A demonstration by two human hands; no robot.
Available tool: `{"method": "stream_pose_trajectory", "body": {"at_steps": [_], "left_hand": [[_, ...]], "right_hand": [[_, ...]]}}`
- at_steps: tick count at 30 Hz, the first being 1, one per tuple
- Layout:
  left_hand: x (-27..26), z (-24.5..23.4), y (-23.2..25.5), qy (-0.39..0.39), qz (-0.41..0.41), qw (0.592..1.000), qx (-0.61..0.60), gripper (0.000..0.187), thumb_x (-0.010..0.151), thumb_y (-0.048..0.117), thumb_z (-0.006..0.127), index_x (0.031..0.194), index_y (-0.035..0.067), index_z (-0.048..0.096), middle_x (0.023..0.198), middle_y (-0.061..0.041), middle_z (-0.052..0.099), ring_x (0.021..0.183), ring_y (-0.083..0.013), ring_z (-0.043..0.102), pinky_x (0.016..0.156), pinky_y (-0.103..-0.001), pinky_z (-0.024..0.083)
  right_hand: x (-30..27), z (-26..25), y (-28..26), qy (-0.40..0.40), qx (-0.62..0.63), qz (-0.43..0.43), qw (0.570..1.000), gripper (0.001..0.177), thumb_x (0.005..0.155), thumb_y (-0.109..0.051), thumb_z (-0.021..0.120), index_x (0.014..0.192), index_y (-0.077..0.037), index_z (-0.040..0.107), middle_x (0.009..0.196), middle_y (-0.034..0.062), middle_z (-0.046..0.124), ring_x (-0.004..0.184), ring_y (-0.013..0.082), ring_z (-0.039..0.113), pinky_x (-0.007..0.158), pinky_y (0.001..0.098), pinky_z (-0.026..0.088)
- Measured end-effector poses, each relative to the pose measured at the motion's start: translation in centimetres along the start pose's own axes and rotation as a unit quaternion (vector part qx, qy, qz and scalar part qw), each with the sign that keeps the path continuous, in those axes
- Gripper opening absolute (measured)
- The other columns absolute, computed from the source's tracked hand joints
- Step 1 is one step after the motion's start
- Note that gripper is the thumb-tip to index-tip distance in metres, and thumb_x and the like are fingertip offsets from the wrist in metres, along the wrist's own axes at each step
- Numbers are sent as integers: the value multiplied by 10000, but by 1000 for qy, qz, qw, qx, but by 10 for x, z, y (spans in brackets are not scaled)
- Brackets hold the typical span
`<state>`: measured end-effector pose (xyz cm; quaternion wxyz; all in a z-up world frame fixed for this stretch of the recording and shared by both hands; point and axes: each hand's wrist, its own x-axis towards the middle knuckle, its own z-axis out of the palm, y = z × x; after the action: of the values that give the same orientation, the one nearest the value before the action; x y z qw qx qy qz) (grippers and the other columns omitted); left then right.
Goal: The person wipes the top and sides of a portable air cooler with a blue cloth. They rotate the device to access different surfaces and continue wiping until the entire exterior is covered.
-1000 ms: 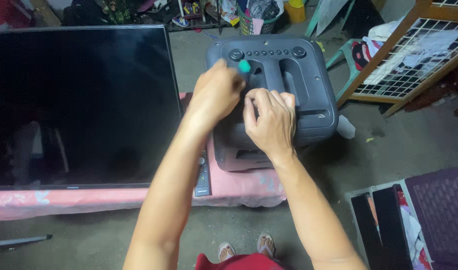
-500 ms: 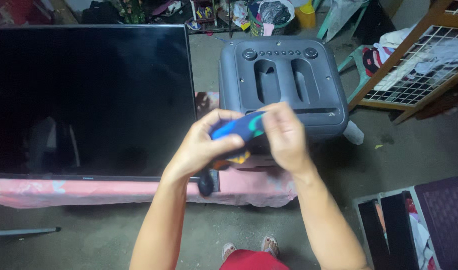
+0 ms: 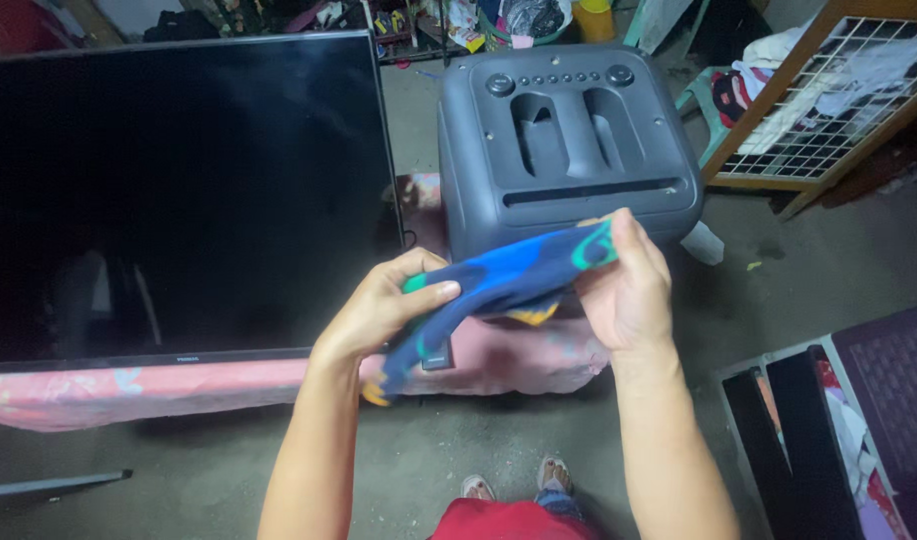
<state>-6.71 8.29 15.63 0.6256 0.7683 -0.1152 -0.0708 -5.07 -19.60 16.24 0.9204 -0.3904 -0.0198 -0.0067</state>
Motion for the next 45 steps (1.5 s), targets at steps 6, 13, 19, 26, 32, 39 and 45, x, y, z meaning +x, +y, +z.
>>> {"method": "stream_pose_trajectory", "body": {"at_steps": [6,13,19,26,32,39,45], "left_hand": [[-7,21,7,171,125,929,302,343,875,240,786,1216,202,783,1201,-56,702,1140,-250,600,971,-381,474],[-10,44,21,-45,70,996,41,434,794,293,829,1141,72,692,1080,-66,697,1004,-127,604,900,-309,478],[2,25,1,150,120,980,-49,233,914,200,791,858,5,676,998,-94,649,915,-115,588,838,-291,472],[52,68,-10,373,159,914,24,216,1005,232,677,1072,27,660,1056,-107,724,1016,-195,662,922,-329,520],[119,61,-50,379,54,924,-7,343,1039,315,520,1271,68,573,1166,-155,722,1088,-258,709,947,-384,524],[228,17,-74,290,132,930,-182,552,1088,311,425,1555,34,327,1553,-172,442,1420,-259,449,1176,-356,331],[138,58,-74,258,174,940,-141,595,1125,355,338,1586,-21,332,1641,-173,390,1526,-257,352,1250,-353,248]], "right_hand": [[-8,-4,30,-11,-148,-113,982,116,1076,-180,661,1020,-82,636,897,-41,597,800,46,537,712,220,441],[-12,25,48,-60,-297,-147,942,55,1023,-101,676,989,-69,646,874,-45,626,790,16,552,705,198,459],[24,35,8,30,-474,-282,833,128,1055,-129,704,1033,-48,607,807,13,636,687,69,569,618,243,439],[86,48,-15,-72,-694,-376,610,193,1007,-254,731,907,-91,701,907,66,672,862,283,633,777,445,454],[88,43,-3,-66,-762,-439,472,258,927,-401,748,968,-147,754,1111,28,660,1159,270,543,940,510,465],[89,48,-4,-64,-763,-346,542,300,931,-413,743,996,-120,763,1198,94,631,1243,339,518,842,506,531],[91,43,2,-61,-763,-358,535,284,939,-406,745,966,-124,770,1125,43,687,1275,348,528,875,513,529]]}}
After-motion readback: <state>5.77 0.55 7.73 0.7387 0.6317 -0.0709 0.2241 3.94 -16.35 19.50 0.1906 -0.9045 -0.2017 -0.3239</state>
